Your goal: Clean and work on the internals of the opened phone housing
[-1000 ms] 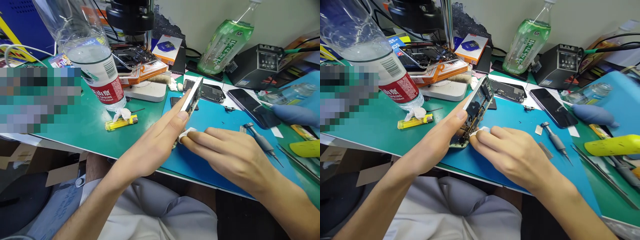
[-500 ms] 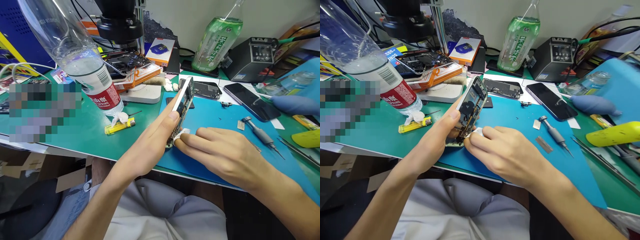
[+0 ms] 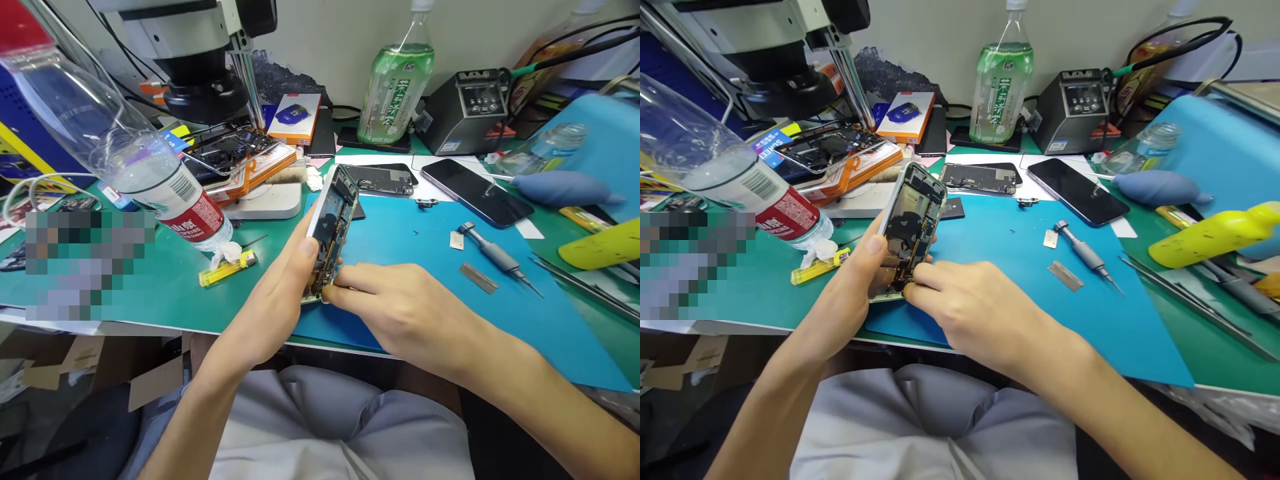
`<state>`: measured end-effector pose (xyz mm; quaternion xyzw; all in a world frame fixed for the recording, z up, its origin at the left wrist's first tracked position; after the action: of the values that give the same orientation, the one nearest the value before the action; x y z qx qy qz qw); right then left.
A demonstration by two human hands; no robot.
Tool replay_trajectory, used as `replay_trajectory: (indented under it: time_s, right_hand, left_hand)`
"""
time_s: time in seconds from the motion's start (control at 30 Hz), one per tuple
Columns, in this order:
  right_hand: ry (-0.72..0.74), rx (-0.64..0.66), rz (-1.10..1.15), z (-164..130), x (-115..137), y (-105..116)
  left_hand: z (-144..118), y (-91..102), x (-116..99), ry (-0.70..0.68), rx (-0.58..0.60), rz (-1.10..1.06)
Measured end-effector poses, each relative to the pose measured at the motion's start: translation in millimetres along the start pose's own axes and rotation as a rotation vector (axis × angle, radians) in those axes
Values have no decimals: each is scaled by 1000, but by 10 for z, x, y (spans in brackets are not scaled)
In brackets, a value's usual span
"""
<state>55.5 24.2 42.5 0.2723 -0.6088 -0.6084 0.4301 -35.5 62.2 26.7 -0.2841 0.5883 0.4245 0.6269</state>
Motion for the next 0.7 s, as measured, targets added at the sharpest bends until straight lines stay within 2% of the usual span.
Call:
replay_trajectory:
  time_s: [0.23, 0.4, 0.53, 0.7]
  right_hand:
    - [-137, -16, 363, -19, -92, -55]
    - [-177, -51, 382, -47, -106, -76]
    - [-169, -61, 366, -56, -65, -65]
    - [-180, -87, 324, -69, -22, -53]
  left_hand:
    - [-140, -47, 32, 92, 31, -20]
    - [-271, 19, 17, 68, -44, 145]
    - [-351, 103, 106, 81, -111, 147]
    - [-374, 131, 102, 68, -154, 150]
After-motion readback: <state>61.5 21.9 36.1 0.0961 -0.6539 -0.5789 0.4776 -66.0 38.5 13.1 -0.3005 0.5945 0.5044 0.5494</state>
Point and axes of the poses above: each hand's wrist, its own z-axis towards the middle knuckle, its own y-axis out of the back of the hand, x = y × z, the point moved 10 cm from there along z, towards the middle knuckle, and after that the axes turned 13 degrees about x, right-handed, at the moved point
